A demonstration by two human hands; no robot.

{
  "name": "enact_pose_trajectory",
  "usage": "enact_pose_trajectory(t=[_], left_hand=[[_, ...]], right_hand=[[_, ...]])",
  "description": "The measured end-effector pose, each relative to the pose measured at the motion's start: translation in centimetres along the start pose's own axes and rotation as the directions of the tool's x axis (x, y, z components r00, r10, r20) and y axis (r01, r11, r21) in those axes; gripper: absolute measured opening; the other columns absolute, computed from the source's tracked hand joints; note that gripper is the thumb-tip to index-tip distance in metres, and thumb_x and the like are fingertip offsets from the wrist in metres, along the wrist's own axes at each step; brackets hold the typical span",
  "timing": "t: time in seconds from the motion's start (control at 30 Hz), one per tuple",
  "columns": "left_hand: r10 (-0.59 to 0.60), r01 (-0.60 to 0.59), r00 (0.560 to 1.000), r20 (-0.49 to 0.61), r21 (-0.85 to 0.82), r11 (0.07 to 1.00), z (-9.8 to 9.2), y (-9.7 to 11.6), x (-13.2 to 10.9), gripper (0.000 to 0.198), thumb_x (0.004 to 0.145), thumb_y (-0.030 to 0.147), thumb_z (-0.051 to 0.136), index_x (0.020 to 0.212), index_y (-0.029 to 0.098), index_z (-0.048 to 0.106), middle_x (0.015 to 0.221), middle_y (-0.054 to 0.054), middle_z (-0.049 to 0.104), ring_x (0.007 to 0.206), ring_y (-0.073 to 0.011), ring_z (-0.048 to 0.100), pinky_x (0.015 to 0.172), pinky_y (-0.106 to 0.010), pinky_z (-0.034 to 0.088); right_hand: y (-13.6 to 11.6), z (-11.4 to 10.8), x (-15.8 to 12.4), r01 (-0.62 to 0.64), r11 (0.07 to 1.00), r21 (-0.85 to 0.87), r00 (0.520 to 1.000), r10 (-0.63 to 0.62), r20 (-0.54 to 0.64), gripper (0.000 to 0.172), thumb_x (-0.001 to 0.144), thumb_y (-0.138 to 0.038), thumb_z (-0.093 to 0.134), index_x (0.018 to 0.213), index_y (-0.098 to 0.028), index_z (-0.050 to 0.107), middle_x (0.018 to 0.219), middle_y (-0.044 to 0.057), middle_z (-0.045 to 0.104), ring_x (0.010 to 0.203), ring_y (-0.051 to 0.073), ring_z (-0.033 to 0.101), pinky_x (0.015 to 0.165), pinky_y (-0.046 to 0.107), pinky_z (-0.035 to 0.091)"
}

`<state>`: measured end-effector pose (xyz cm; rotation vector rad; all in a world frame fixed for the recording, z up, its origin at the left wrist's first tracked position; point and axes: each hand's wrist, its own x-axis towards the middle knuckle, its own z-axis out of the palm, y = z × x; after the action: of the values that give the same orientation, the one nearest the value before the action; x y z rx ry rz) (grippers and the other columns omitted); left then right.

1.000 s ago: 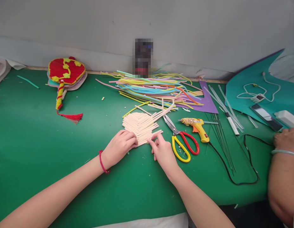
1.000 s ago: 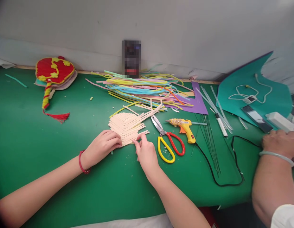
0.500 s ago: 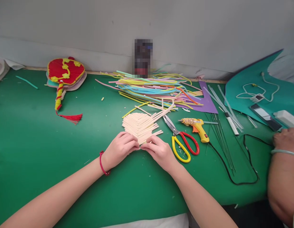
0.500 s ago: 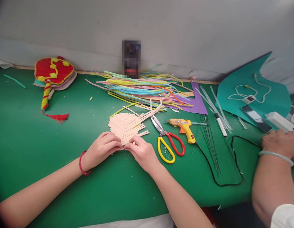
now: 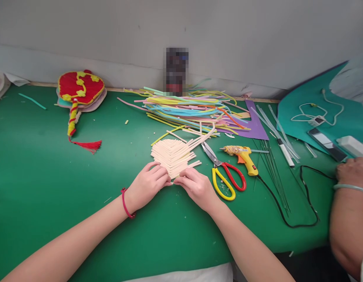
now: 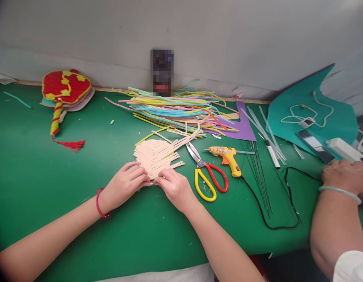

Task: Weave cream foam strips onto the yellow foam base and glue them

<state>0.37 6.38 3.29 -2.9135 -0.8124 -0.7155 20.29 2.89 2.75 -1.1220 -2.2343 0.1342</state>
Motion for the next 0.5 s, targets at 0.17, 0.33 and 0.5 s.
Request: enact_pose_trajectory(t=[0.17,0.33,0.5], left_hand=[[0.03,-0.025,0.999,-0.034,0.144,0.989,-0.5,0.3,-0.1,0.021,0.094,0.014,0.045,0.078,0.017,0.058,0.075,0.001,0.063,0.074,-0.0139,0.058,0.096,-0.037,0.041],[-0.007,0.007,1.0,-0.019,0.031,1.0,-0.9,-0.8,-0.4,0.022,0.092,0.007,0.043,0.086,0.018,0.061,0.085,0.0,0.068,0.08,-0.013,0.062,0.096,-0.038,0.042],[-0.09,0.087,0.995,0.043,0.077,0.993,-1.8,0.4,-1.0,0.029,0.093,0.007,0.038,0.11,0.013,0.061,0.11,-0.009,0.069,0.099,-0.0182,0.064,0.098,-0.039,0.044]], right_hand=[[-0.1,0.7,0.1,-0.013,0.999,-0.035,0.999,0.012,-0.042,0.02,0.093,-0.012,0.049,0.082,-0.018,0.065,0.075,0.003,0.06,0.071,0.012,0.053,0.064,0.021,0.044],[0.2,1.1,0.1,-0.016,0.999,-0.032,0.999,0.014,-0.037,0.02,0.093,-0.013,0.049,0.083,-0.019,0.066,0.075,0.002,0.06,0.071,0.011,0.053,0.064,0.021,0.043],[0.3,1.2,0.1,-0.018,0.999,-0.036,1.0,0.017,-0.021,0.021,0.093,-0.015,0.049,0.082,-0.019,0.066,0.075,0.002,0.061,0.071,0.011,0.054,0.063,0.021,0.043]])
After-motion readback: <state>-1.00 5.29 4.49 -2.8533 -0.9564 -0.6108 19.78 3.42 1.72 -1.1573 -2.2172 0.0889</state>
